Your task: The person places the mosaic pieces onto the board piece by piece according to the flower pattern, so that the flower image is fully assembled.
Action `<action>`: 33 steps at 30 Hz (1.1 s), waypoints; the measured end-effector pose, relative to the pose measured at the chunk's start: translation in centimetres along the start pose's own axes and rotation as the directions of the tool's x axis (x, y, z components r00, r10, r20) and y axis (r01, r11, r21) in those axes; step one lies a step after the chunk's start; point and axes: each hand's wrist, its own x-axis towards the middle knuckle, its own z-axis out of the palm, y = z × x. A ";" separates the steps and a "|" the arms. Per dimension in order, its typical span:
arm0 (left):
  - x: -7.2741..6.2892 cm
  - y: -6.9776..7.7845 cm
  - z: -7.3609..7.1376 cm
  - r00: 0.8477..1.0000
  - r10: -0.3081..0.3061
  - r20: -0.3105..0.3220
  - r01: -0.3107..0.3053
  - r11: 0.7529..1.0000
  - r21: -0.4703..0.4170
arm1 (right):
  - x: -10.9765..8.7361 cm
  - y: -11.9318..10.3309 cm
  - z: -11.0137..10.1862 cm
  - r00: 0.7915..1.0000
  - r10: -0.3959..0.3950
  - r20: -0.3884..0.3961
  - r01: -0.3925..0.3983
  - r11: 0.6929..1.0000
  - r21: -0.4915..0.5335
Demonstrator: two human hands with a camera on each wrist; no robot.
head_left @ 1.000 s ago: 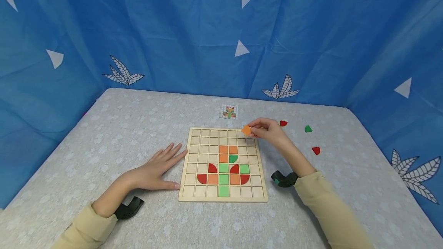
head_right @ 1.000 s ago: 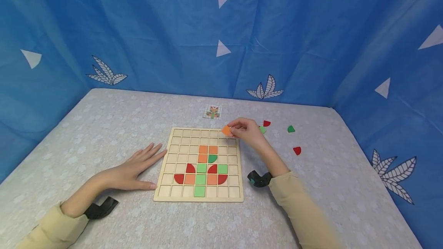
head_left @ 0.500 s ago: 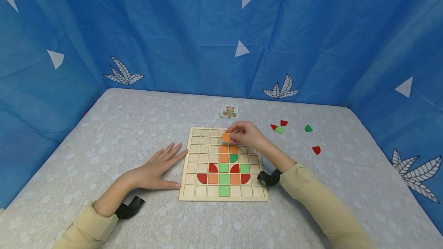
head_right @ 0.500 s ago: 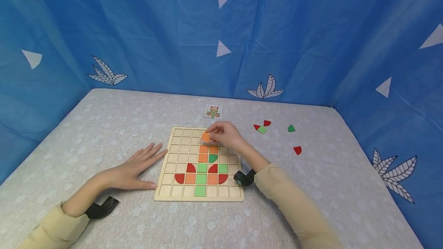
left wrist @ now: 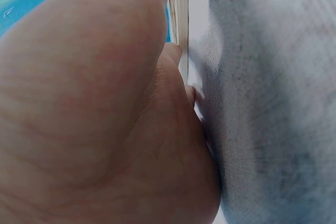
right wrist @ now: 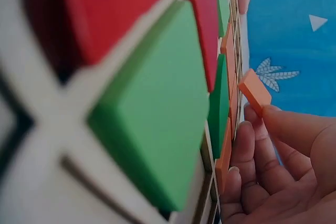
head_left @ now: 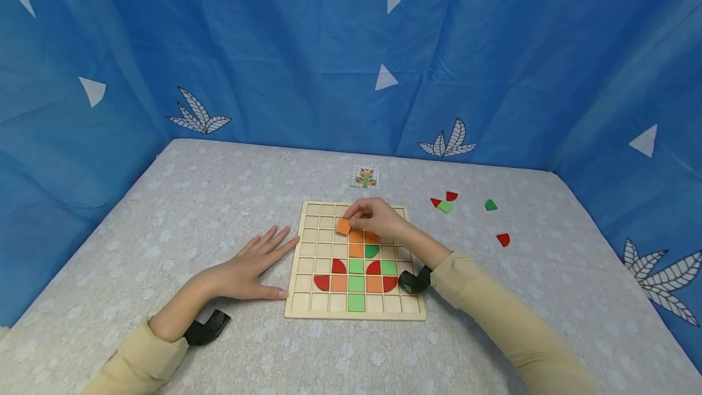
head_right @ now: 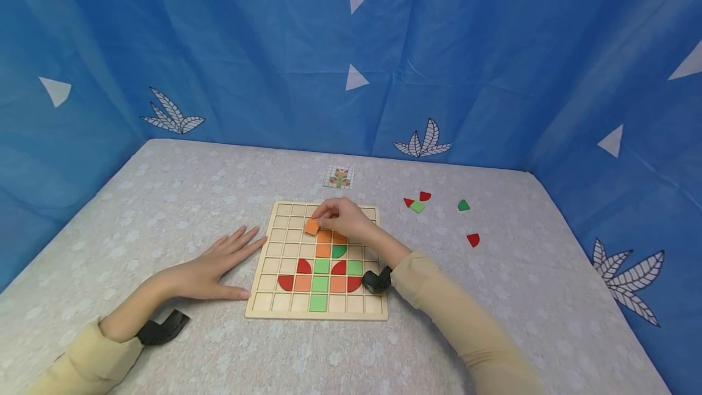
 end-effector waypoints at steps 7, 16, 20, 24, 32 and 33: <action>-0.1 0.0 0.2 1.000 -0.014 0.013 0.014 1.000 0.005 | -0.3 0.2 0.4 0.998 -0.060 0.031 0.062 0.997 -0.042; -0.1 -0.2 0.3 1.000 -0.018 0.016 0.018 1.000 0.003 | -0.2 0.1 0.6 0.993 -0.097 0.066 0.106 0.984 -0.141; 0.0 -0.1 0.1 1.000 -0.010 0.013 0.010 1.000 -0.001 | -0.2 -0.1 0.5 0.994 -0.084 0.074 0.094 0.984 -0.152; 0.0 -0.1 0.0 1.000 -0.010 0.012 0.010 1.000 0.001 | -0.2 -0.1 0.4 0.991 -0.092 0.094 0.107 0.980 -0.166; 0.1 -0.2 0.0 1.000 -0.011 0.011 0.011 1.000 -0.004 | -0.3 -0.2 0.2 0.973 -0.133 0.189 0.167 0.971 -0.174; 0.1 -0.2 0.0 1.000 -0.010 0.011 0.010 1.000 -0.005 | -0.3 -0.2 0.2 0.969 -0.141 0.200 0.178 0.968 -0.176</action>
